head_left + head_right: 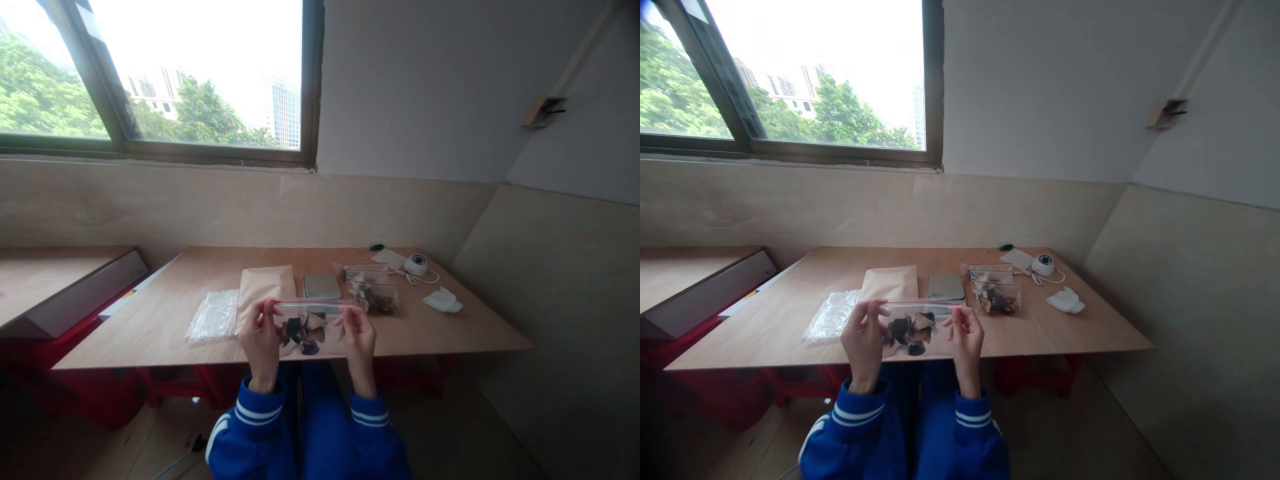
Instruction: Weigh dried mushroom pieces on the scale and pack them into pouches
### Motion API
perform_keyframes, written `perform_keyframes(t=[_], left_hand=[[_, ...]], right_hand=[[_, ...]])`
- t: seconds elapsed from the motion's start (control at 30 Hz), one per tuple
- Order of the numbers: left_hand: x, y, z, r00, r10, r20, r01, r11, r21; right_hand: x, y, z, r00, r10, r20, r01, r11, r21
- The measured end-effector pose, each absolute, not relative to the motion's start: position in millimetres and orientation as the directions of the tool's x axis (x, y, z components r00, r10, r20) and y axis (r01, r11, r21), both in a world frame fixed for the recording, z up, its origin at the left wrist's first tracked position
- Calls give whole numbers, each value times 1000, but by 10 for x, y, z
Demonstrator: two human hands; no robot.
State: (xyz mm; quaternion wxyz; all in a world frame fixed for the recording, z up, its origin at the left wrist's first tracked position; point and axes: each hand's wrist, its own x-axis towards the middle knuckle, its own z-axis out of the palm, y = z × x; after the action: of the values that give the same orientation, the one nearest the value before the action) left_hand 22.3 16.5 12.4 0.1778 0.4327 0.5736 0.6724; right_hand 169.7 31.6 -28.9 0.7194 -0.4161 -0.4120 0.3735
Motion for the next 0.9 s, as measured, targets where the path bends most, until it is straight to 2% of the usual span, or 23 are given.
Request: perform_keyframes(t=[0.1, 0.3, 0.43, 0.53, 0.63, 0.9], left_hand=[[180, 136, 113, -572, 719, 394, 263, -294, 919], [100, 89, 88, -462, 805, 373, 281, -266, 922], [85, 106, 21, -396, 871, 291, 146, -253, 956], [75, 134, -110, -320, 923, 214, -43, -240, 970], [62, 158, -257, -291, 945, 148, -220, -216, 951], [-3, 111, -329, -335, 925, 179, -175, -248, 953]], right_hand=[[1678, 345, -351, 323, 909, 262, -257, 351, -901], [1719, 341, -473, 187, 965, 186, -313, 238, -919], [1775, 326, -484, 278, 952, 128, -296, 212, -931], [1794, 325, -464, 388, 914, 116, -277, 236, -931], [1795, 315, -447, 412, 904, 113, -265, 238, -935], [1840, 246, -500, 348, 923, 163, -176, 235, -956]])
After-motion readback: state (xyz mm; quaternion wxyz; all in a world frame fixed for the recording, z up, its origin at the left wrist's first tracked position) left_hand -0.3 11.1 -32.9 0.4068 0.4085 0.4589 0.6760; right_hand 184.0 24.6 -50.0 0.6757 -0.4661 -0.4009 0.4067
